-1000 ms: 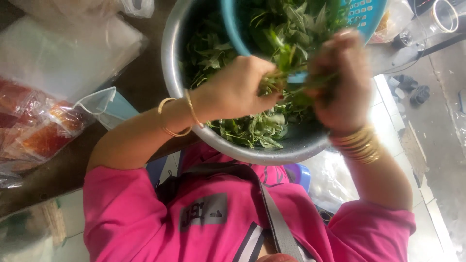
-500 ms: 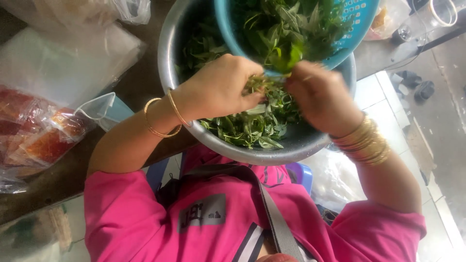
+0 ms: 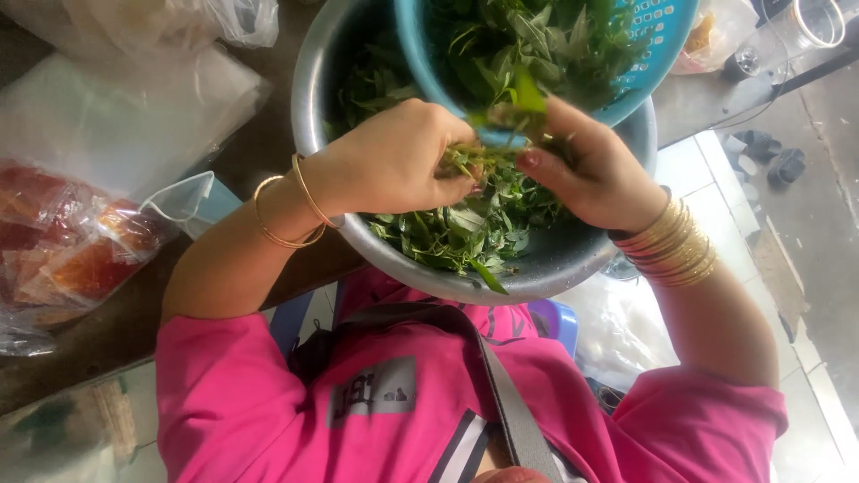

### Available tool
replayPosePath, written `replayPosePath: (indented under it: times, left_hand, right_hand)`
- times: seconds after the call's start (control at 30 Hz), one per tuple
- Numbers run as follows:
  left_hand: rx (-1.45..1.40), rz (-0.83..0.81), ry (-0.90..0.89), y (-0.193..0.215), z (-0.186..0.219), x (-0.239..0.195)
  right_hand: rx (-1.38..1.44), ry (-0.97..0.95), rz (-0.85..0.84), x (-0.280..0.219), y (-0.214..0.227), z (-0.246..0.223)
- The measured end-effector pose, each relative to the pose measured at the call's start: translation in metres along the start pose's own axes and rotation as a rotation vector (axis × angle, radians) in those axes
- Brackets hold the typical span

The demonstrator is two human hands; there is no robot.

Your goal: The person sorts green leafy vegetables by hand, picking up bunches from a blue colander and placing them into a larger metal bowl. The person repeatedly handles the leaves, separating them and transferring them between the containers.

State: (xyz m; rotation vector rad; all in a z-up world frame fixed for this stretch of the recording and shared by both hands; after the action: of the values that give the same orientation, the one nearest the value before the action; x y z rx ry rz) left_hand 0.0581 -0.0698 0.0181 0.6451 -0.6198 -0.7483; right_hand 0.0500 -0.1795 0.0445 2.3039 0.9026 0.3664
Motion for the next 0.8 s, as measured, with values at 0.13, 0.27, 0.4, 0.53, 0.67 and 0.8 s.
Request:
replayPosePath:
  times: [0.13, 0.27, 0.4, 0.53, 0.67, 0.8]
  left_hand:
    - [0.059, -0.055, -0.014, -0.009, -0.001, 0.002]
    - [0.004, -0.046, -0.005, -0.008, 0.003, 0.003]
    - [-0.143, 0.001, -0.043, 0.003, 0.005, -0.001]
    - [-0.289, 0.161, -0.118, 0.016, 0.004, 0.001]
    - [-0.415, 0.346, -0.15, 0.025, 0.007, 0.002]
    - [-0.55, 0.365, -0.196, 0.029, 0.018, 0.001]
  right_hand:
    - [0.273, -0.101, -0.036, -0.005, 0.0, 0.021]
    - [0.364, -0.273, 0.045, -0.007, 0.005, 0.029]
    - [-0.443, 0.311, 0.444, -0.034, 0.05, -0.016]
    - [-0.003, -0.18, 0.57, -0.031, 0.071, 0.044]
    - [-0.028, -0.118, 0.199, -0.009, -0.004, 0.009]
    - [0.082, -0.174, 0.205, -0.008, -0.019, 0.012]
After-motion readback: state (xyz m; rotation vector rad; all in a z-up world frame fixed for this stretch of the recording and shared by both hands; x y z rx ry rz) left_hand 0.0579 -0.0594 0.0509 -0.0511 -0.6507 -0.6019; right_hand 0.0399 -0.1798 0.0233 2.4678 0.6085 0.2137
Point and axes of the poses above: each hand's wrist, its own x-axis towards the middle knuckle, its own y-axis out of the back of the hand, z = x × y, the point moved 10 cm from there along x, towards the middle knuckle, and after that the axes turned 12 degrees about -y, right-handed, at the moved point
